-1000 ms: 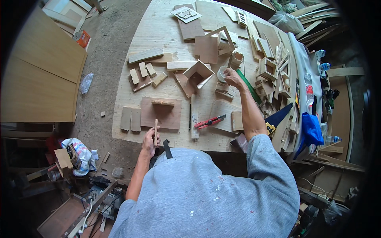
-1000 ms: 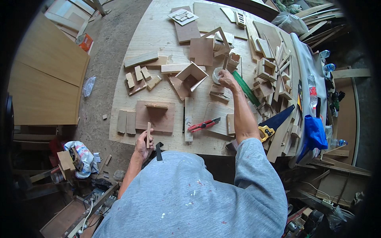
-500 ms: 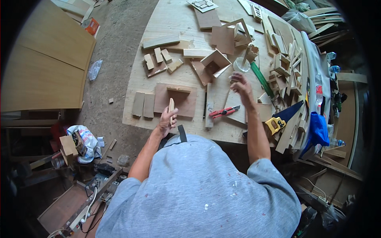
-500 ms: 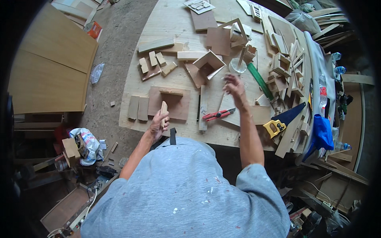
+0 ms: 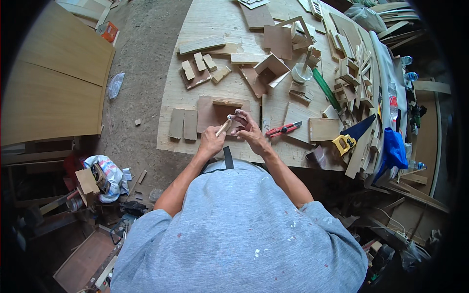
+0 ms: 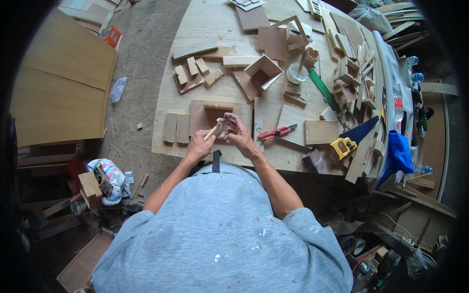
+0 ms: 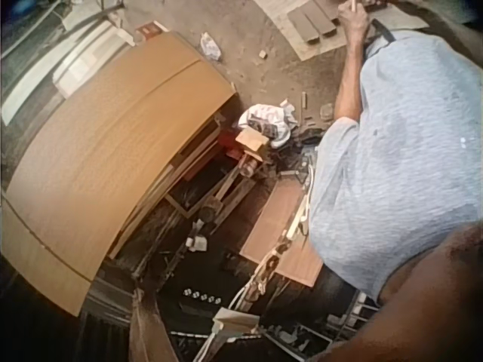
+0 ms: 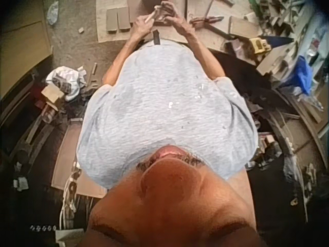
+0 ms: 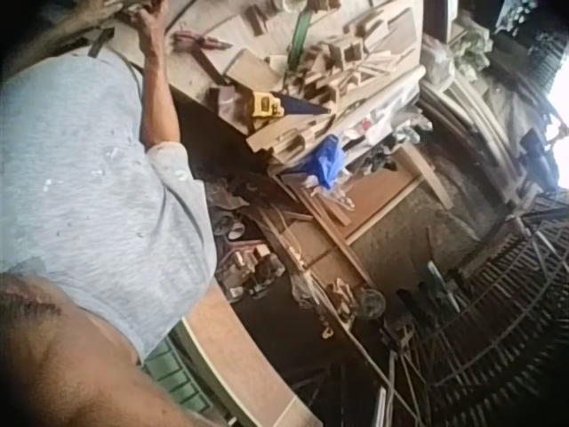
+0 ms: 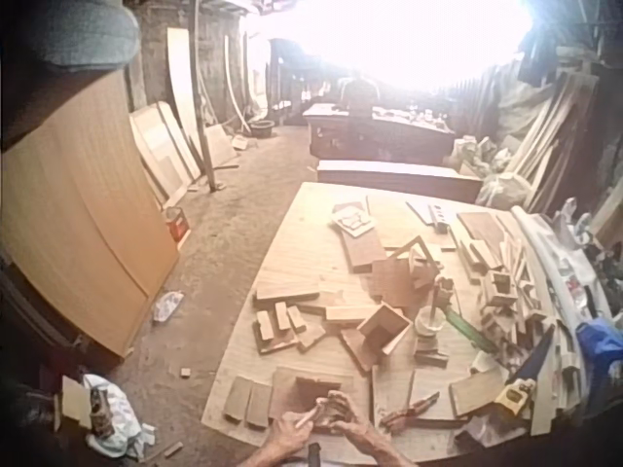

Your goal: Assembling and gluing small wooden boxes at a workbench in a workshop.

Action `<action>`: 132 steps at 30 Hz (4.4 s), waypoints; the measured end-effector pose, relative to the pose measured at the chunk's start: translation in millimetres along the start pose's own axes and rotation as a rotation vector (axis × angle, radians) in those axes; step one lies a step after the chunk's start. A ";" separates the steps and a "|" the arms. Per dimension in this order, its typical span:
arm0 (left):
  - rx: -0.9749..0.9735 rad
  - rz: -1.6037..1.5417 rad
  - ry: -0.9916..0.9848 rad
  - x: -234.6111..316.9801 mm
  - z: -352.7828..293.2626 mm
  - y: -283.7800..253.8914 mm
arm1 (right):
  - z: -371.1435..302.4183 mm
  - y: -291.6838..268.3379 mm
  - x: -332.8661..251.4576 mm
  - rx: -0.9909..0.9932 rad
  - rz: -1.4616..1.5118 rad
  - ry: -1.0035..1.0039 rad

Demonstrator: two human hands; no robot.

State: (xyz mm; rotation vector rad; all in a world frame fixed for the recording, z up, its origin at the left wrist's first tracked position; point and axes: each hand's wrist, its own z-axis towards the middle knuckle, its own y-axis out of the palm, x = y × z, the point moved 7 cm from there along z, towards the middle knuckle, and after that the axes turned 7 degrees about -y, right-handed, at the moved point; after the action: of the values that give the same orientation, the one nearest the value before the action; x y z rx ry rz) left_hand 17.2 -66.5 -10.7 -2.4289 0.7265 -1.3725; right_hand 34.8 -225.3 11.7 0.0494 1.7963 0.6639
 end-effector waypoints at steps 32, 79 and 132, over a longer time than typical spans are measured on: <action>0.064 0.025 0.094 20.6 -4.6 -7.2 | -15.4 9.5 8.8 -0.078 -1.122 -0.133; 0.246 -0.087 0.286 18.5 -8.5 -5.7 | -28.3 38.2 -0.1 -0.025 0.140 -0.049; 0.235 -0.108 0.316 12.2 -5.3 -3.7 | -15.1 21.2 -0.8 -0.011 -0.424 -0.221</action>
State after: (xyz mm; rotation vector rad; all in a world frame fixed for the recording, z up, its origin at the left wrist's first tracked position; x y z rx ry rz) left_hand 19.0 -69.9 2.6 -2.1216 0.4718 -1.7988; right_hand 15.4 -214.0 24.9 -0.2506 1.5250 0.3485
